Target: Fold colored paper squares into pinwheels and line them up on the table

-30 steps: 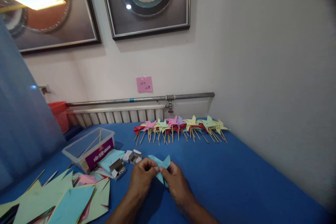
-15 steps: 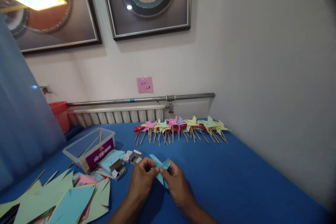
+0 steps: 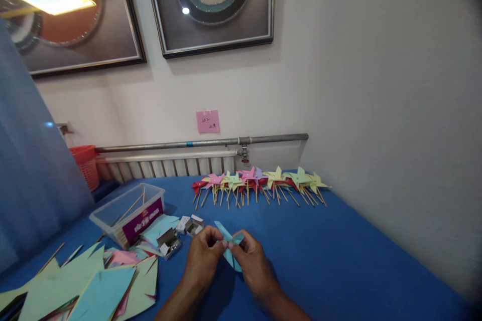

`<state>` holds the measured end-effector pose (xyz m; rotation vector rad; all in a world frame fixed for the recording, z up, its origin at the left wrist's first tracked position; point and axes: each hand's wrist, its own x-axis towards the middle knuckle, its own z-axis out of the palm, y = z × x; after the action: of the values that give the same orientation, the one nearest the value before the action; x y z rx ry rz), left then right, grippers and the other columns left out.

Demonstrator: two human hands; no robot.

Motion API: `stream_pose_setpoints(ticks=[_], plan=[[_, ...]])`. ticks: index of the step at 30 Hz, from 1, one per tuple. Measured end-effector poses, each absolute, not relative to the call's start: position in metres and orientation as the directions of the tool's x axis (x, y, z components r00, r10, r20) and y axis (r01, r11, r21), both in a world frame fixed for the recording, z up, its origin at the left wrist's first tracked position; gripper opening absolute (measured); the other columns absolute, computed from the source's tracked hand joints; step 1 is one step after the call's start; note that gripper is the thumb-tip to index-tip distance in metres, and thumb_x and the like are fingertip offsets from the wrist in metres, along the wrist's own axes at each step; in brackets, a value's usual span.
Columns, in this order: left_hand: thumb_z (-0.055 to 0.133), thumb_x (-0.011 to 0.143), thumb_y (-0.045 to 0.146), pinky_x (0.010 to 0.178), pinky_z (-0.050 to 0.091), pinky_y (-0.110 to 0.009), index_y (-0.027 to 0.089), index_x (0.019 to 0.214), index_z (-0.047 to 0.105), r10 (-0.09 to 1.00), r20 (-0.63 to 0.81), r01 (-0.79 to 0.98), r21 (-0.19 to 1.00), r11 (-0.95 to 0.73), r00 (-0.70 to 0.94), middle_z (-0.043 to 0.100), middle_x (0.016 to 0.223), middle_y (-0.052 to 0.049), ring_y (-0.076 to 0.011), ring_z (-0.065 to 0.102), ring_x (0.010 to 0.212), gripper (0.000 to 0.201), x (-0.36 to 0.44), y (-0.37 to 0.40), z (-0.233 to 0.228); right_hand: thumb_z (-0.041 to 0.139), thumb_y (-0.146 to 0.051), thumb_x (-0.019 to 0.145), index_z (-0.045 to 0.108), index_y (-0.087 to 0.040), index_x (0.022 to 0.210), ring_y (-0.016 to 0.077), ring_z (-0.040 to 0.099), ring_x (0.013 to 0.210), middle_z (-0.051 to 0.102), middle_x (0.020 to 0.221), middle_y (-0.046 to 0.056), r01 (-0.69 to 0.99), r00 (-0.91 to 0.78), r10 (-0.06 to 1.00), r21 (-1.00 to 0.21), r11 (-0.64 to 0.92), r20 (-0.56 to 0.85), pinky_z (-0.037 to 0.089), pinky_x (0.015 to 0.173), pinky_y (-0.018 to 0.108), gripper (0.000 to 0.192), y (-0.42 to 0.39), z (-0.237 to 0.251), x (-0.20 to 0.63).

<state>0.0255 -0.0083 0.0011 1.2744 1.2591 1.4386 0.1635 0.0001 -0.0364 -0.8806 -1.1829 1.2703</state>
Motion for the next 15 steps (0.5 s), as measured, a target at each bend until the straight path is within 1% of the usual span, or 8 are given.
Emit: stream_pose_setpoints(ticks=[2, 4, 7, 10, 12, 15], plan=[[0.081, 0.06, 0.035, 0.059, 0.038, -0.025, 0.021, 0.065, 0.061, 0.973, 0.172, 0.034, 0.985, -0.169, -0.156, 0.058, 0.059, 0.003, -0.0135, 0.049, 0.06, 0.025, 0.0249, -0.0072, -0.0009, 0.083, -0.06, 0.074, 0.061, -0.023, 0.075, 0.0134, 0.043, 0.061, 0.052, 0.064, -0.006, -0.23, -0.099, 0.983, -0.965, 0.129, 0.155, 0.038, 0.059, 0.026, 0.043, -0.0006, -0.035, 0.1643], [0.081, 0.06, 0.035, 0.059, 0.037, -0.024, 0.021, 0.067, 0.061, 0.973, 0.17, 0.033, 0.985, -0.167, -0.159, 0.058, 0.06, 0.003, -0.0135, 0.049, 0.06, 0.026, 0.0244, -0.0063, -0.0025, 0.083, -0.059, 0.074, 0.063, -0.023, 0.077, 0.0137, 0.045, 0.062, 0.054, 0.066, -0.006, -0.235, -0.101, 0.982, -0.963, 0.13, 0.157, 0.04, 0.06, 0.026, 0.042, -0.0011, -0.0336, 0.165], [0.082, 0.06, 0.035, 0.06, 0.038, -0.025, 0.02, 0.071, 0.063, 0.973, 0.164, 0.026, 0.986, -0.162, -0.161, 0.06, 0.061, 0.003, -0.0139, 0.05, 0.06, 0.027, 0.0243, -0.0057, -0.0032, 0.085, -0.058, 0.074, 0.066, -0.022, 0.079, 0.015, 0.05, 0.066, 0.06, 0.071, -0.004, -0.258, -0.108, 0.982, -0.958, 0.122, 0.154, 0.043, 0.064, 0.027, 0.041, -0.0014, -0.0323, 0.1651], [0.082, 0.06, 0.034, 0.061, 0.04, -0.025, 0.02, 0.073, 0.064, 0.972, 0.166, 0.025, 0.986, -0.164, -0.164, 0.062, 0.064, 0.003, -0.0147, 0.053, 0.062, 0.026, 0.0252, -0.0064, -0.003, 0.087, -0.057, 0.073, 0.07, -0.022, 0.085, 0.0176, 0.058, 0.072, 0.068, 0.077, -0.001, -0.314, -0.131, 0.984, -0.946, 0.077, 0.124, 0.048, 0.069, 0.028, 0.041, -0.0016, -0.0336, 0.1635], [0.083, 0.062, 0.031, 0.062, 0.041, -0.025, 0.02, 0.073, 0.064, 0.972, 0.173, 0.024, 0.985, -0.171, -0.159, 0.063, 0.065, 0.003, -0.0148, 0.054, 0.063, 0.025, 0.0261, -0.0071, -0.0036, 0.089, -0.055, 0.072, 0.071, -0.023, 0.089, 0.0199, 0.063, 0.077, 0.072, 0.082, 0.0, -0.345, -0.119, 0.988, -0.937, 0.052, 0.099, 0.051, 0.073, 0.029, 0.041, -0.0018, -0.0361, 0.1619], [0.084, 0.064, 0.03, 0.063, 0.044, -0.025, 0.02, 0.078, 0.065, 0.974, 0.169, -0.002, 0.985, -0.171, -0.152, 0.066, 0.069, 0.002, -0.0153, 0.058, 0.065, 0.026, 0.0276, -0.0082, -0.0063, 0.092, -0.051, 0.07, 0.072, -0.022, 0.09, 0.0217, 0.067, 0.079, 0.074, 0.084, 0.002, -0.379, -0.092, 0.994, -0.925, 0.02, 0.06, 0.053, 0.074, 0.031, 0.04, -0.0013, -0.0412, 0.1596]])
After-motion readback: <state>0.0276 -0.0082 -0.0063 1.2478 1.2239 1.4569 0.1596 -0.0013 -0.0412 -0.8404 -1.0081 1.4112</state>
